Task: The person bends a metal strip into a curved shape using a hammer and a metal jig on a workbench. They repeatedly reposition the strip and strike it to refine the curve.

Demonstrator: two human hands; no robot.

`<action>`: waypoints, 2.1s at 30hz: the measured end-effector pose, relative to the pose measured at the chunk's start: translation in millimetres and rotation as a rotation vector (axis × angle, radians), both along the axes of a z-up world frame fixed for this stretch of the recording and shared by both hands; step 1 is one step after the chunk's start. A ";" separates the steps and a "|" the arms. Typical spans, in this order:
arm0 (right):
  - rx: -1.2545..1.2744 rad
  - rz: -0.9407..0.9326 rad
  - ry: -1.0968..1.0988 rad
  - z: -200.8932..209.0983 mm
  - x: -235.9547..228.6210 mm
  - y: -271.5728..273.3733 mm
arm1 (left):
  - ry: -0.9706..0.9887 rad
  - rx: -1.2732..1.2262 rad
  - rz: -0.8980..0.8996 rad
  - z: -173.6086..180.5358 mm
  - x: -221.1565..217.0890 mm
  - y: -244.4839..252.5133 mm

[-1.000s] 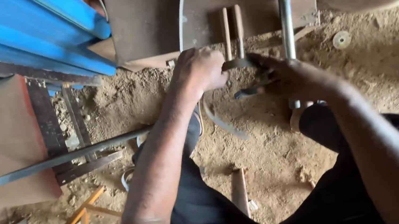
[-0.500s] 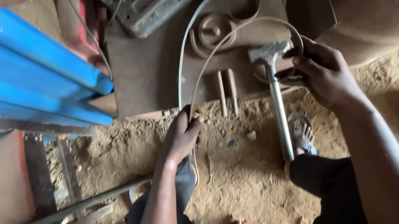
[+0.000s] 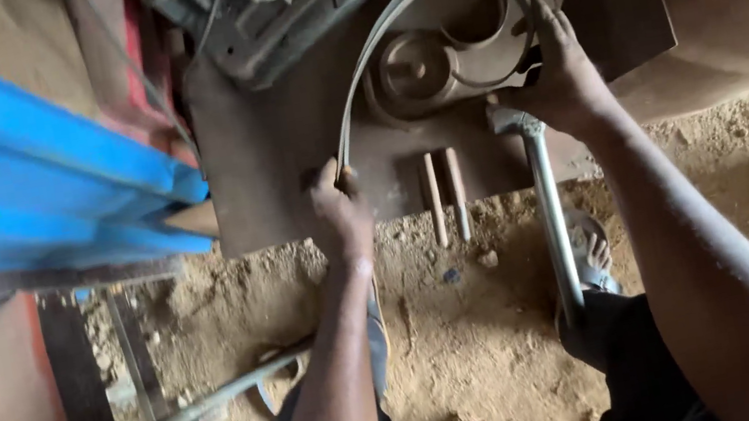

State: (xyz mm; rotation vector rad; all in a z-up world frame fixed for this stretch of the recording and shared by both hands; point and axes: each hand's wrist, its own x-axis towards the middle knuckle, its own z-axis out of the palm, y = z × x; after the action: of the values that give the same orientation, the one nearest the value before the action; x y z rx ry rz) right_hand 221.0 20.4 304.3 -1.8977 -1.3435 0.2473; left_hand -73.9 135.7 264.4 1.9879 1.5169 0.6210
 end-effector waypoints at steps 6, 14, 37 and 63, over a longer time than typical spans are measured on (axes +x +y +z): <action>-0.158 -0.128 0.035 -19.3 13.8 19.2 | -0.023 0.206 -0.058 -14.5 14.1 18.6; -0.116 -0.117 0.057 -18.0 19.9 44.2 | -0.108 0.207 -0.085 3.4 28.8 31.5; -0.224 -0.120 0.043 -32.5 38.0 39.7 | 0.191 0.201 -0.121 25.2 44.3 32.6; -0.129 0.061 0.549 -52.8 50.0 33.9 | -0.156 -0.487 -0.199 -9.1 -44.9 81.3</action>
State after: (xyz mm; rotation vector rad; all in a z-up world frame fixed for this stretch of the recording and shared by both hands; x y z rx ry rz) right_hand 271.1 54.3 251.6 -1.7163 -1.0247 0.8370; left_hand -118.8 217.0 255.3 1.6448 1.2158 0.2797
